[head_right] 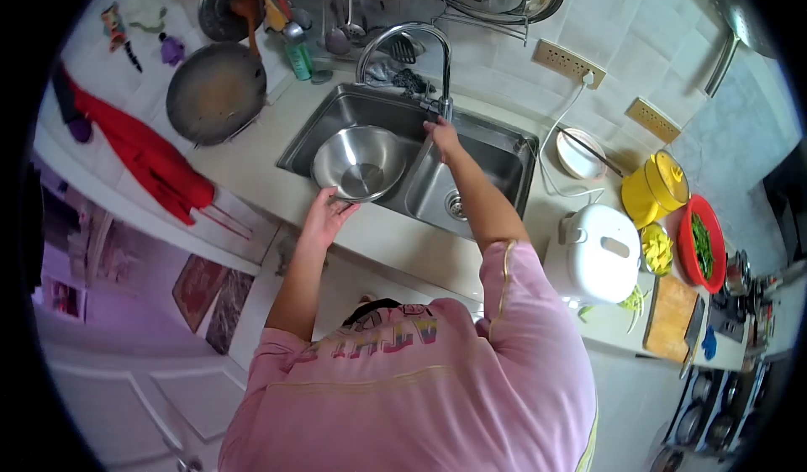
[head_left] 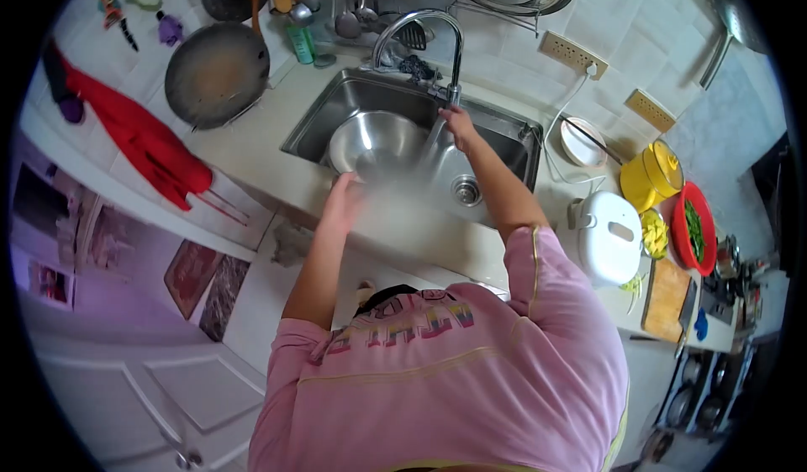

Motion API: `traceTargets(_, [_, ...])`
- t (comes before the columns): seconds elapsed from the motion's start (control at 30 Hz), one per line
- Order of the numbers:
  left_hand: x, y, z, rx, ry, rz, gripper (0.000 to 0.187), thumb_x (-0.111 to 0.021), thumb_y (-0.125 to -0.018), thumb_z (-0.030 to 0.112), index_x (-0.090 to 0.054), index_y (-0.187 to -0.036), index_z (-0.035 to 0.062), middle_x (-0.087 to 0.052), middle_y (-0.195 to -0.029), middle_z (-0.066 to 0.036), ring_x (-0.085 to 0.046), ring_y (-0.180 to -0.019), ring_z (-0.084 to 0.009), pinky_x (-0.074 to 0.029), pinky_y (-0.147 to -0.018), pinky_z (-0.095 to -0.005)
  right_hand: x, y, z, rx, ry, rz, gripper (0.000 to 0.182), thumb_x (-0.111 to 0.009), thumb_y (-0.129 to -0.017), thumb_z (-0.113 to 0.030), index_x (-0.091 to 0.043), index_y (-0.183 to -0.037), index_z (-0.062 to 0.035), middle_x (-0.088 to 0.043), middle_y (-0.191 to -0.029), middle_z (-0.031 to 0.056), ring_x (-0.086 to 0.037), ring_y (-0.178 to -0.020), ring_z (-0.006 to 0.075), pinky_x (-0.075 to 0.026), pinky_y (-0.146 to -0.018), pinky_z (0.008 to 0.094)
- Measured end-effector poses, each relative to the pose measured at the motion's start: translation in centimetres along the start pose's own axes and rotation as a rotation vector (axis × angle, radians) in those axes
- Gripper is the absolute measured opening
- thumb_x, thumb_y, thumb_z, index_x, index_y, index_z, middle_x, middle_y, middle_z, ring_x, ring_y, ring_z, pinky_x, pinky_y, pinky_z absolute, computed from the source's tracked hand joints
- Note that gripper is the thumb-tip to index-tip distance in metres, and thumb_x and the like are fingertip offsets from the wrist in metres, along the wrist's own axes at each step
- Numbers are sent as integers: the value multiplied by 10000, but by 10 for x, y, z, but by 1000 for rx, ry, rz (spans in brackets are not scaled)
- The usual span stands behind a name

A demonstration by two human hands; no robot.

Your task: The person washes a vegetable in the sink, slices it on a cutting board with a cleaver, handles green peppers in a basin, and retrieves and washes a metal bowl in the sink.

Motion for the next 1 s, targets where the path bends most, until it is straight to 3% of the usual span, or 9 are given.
traceTargets(0.03, [3, -13, 10, 2, -44, -16, 392, -540, -875, 191, -385, -1159, -30, -442, -1183, -239, -474, -1094, -358, -451, -964, -462, -6, -18, -16, 9, -38, 30, 675, -646, -829, -188, -313, -1384, 6, -567, -1019, 53, -474, -726, 135, -400, -672, 264])
traceTargets(0.13, [-2, -43, 40, 45, -99, -119, 386, -545, -875, 197, -390, -1147, -26, -436, -1211, -234, -480, -1098, -365, -454, -956, -461, -19, -76, -20, 3, 84, 93, 693, -631, -833, -184, -276, -1395, 9, -550, -1095, 90, -496, -742, 154, -409, -657, 296])
traceTargets(0.23, [-6, -56, 59, 132, -139, -103, 367, -547, -871, 202, -413, -1150, 3, -480, -1166, -177, -502, -1065, -332, -464, -937, -462, -26, -113, -23, 39, 414, 22, 710, -622, -827, -234, -263, -1414, -59, -456, -1287, 172, -540, -992, 231, -429, -826, 359])
traceTargets(0.3, [7, -80, 59, 186, -144, -125, 367, -543, -869, 219, -431, -1157, 20, -507, -1123, -143, -516, -1044, -291, -473, -920, -450, -34, -116, -27, -126, 160, 89, 733, -624, -817, -277, -250, -1424, -108, -351, -1396, 202, -441, -1187, 310, -381, -924, 473])
traceTargets(0.43, [17, -100, 60, 241, -127, -141, 360, -557, -864, 216, -444, -1159, 42, -509, -1165, -115, -522, -1055, -253, -482, -877, -436, -43, -150, -24, -138, -29, 186, 753, -606, -827, -282, -202, -1435, -95, -284, -1442, 195, -269, -1322, 332, -297, -981, 534])
traceTargets(0.53, [20, -104, 67, 221, -128, -108, 355, -563, -861, 216, -454, -1158, 55, -520, -1167, -101, -523, -1059, -249, -482, -873, -432, -57, -170, -16, -105, 2, 186, 670, -619, -823, -216, -302, -1363, 21, -430, -1340, 209, -396, -1251, 301, -324, -997, 353])
traceTargets(0.73, [15, -122, 49, 327, -84, -146, 361, -579, -848, 199, -456, -1150, 45, -520, -1150, -112, -526, -1045, -260, -487, -874, -443, -58, -169, -20, 96, 397, 250, 399, -573, -841, -178, -507, -1171, 35, -585, -1102, 184, -557, -1028, 300, -440, -866, 340])
traceTargets(0.87, [34, -139, 14, 432, -128, -69, 362, -590, -822, 164, -463, -1131, 24, -526, -1100, -148, -527, -1021, -284, -485, -891, -466, -163, -85, 10, -398, -551, -292, 180, -489, -877, -93, -541, -1011, 16, -586, -919, 144, -586, -860, 258, -526, -733, 354])
traceTargets(1.0, [50, -147, 23, 267, -296, -171, 345, -566, -806, 101, -466, -1125, 17, -527, -1117, -143, -521, -1051, -294, -479, -905, -473, -192, -46, 55, -525, -551, -256, 142, -486, -883, -44, -561, -977, 32, -591, -887, 121, -599, -783, 245, -523, -717, 349])
Point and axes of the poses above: each hand's wrist, its own y-axis away from the middle knuckle, its own x-axis out of the back of the hand, z = x × y, the point moved 10 cm from there along -y, towards the middle knuckle
